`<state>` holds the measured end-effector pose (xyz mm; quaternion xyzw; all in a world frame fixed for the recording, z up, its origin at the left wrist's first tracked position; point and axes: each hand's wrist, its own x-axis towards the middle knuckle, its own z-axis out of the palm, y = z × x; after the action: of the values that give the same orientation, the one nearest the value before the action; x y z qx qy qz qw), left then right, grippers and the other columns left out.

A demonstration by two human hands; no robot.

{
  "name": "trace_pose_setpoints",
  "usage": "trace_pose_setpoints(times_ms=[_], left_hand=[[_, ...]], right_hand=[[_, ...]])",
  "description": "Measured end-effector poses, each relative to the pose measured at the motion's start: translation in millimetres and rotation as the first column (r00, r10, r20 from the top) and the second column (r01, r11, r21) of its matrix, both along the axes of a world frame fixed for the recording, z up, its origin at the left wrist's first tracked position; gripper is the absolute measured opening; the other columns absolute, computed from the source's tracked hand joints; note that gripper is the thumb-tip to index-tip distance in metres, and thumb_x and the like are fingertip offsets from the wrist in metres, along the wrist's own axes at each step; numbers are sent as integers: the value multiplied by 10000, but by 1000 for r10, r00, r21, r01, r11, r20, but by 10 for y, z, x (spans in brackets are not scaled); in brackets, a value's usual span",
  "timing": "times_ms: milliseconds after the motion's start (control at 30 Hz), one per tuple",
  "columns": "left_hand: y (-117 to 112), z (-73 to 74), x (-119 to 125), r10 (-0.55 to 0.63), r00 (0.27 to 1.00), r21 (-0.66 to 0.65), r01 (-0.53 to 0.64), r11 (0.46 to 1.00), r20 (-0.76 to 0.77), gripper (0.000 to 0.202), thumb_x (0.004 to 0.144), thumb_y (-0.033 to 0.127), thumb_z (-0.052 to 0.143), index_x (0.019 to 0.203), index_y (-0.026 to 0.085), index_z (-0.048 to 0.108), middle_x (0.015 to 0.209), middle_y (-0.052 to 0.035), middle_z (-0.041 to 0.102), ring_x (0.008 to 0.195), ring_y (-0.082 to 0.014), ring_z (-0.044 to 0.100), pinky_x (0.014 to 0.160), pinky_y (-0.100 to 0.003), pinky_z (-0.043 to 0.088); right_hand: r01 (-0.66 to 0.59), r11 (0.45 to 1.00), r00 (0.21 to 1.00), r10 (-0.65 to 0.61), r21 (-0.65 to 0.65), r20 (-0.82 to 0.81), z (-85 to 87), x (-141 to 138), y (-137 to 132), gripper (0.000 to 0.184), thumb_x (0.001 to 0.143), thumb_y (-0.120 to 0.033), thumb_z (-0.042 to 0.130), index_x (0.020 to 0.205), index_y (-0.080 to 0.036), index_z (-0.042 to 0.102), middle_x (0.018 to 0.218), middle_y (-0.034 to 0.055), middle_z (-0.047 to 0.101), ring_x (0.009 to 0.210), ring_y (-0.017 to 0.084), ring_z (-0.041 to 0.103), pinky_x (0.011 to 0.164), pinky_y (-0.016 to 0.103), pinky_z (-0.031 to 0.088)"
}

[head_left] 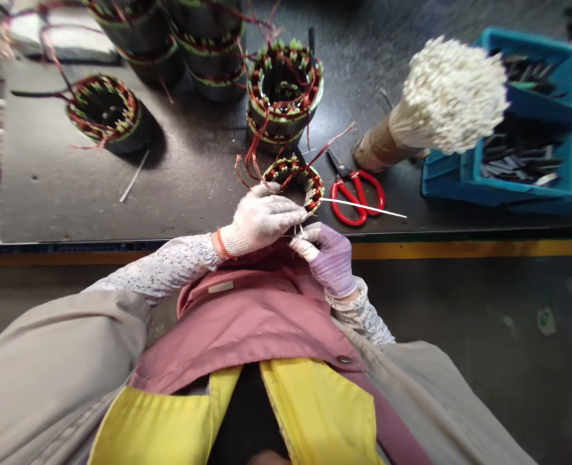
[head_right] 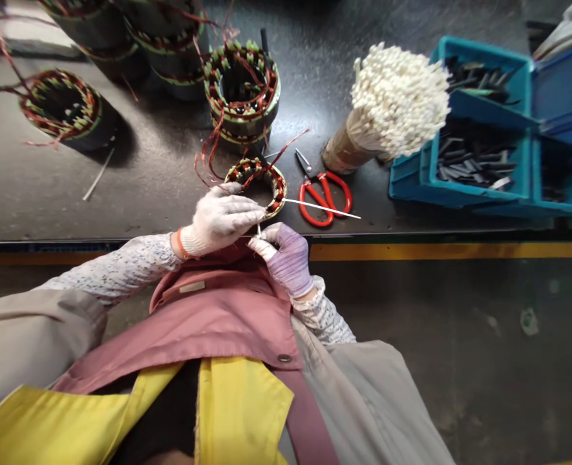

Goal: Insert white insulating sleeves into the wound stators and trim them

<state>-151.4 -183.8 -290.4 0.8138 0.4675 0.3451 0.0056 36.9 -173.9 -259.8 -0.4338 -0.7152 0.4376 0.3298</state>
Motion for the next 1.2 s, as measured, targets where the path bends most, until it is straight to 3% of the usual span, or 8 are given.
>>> trace_pose_setpoints(times_ms=[500, 700, 767, 833, 933, 1033, 1100, 1200], left_hand=[[1, 13, -28, -13, 998, 4, 13, 1000, 54, 278, 1033, 331, 469, 1028, 290, 744, 997, 2, 808, 961, -125, 760, 1028, -368, 468], [18, 16, -11, -11, 1000, 71, 11, 997, 1, 346, 1046, 403, 442, 1004, 268, 757, 958, -15, 810, 934, -134, 766, 987, -358, 488], [21, 5, -18, -30, 999, 95, 28, 995, 22, 314, 1032, 424, 488, 1005, 259, 755, 956, -16, 810, 945, -145, 766, 995, -361, 481], [21, 0, -30, -46, 998, 81, 43, 996, 39, 283, 1020, 422, 523, 1011, 256, 752, 957, -14, 810, 954, -148, 764, 1006, -360, 472], [20, 10, -47, -51, 996, 15, 50, 999, 73, 295, 1035, 388, 491, 1029, 256, 754, 998, -24, 807, 975, -139, 757, 1033, -351, 457], [28, 30, -64, -27, 994, -37, 31, 999, 110, 295, 1035, 392, 496, 1067, 268, 761, 1005, -23, 805, 959, -125, 752, 1035, -327, 459], [36, 45, -87, -5, 997, -67, 10, 998, 78, 291, 1025, 409, 517, 1121, 275, 756, 1043, -26, 800, 971, -126, 744, 990, -302, 483], [31, 94, -133, -31, 997, -73, 26, 997, -65, 313, 1028, 383, 494, 1184, 278, 743, 1230, -38, 747, 1058, -146, 711, 916, -285, 512]], right_hand=[[-27, 999, 998, 29, 37, -47, 147, 50, -39, 142, 796, -267, 775, 691, -206, 701, 727, -4, 699, 677, 131, 629, 689, 271, 536], [-23, 999, 1000, 23, 23, 4, -65, -12, 85, 244, 829, -395, 746, 701, -199, 678, 709, 6, 676, 674, 147, 616, 688, 290, 514], [-32, 992, 998, 25, 121, 57, -142, -42, 136, 272, 874, -437, 699, 734, -205, 688, 729, 19, 683, 682, 154, 618, 681, 288, 498], [-20, 947, 985, -37, 320, 171, -166, -64, 168, 280, 917, -458, 647, 807, -208, 708, 802, 48, 707, 743, 169, 634, 690, 284, 478], [-111, 790, 913, -158, 603, 376, -80, -25, 127, 318, 979, -424, 545, 839, -182, 695, 775, 68, 688, 698, 163, 602, 612, 288, 386], [-287, 694, 905, -30, 660, 425, 91, 150, -33, 342, 990, -350, 499, 717, -185, 625, 605, 27, 593, 525, 130, 466, 522, 307, 244], [-258, 789, 952, 108, 557, 287, 190, 266, -118, 313, 952, -368, 560, 691, -201, 603, 586, 12, 576, 507, 118, 438, 503, 294, 236], [-69, 948, 997, 60, 310, 38, 237, 170, -26, 316, 943, -453, 569, 744, -211, 608, 693, 28, 624, 582, 124, 525, 516, 264, 359]])
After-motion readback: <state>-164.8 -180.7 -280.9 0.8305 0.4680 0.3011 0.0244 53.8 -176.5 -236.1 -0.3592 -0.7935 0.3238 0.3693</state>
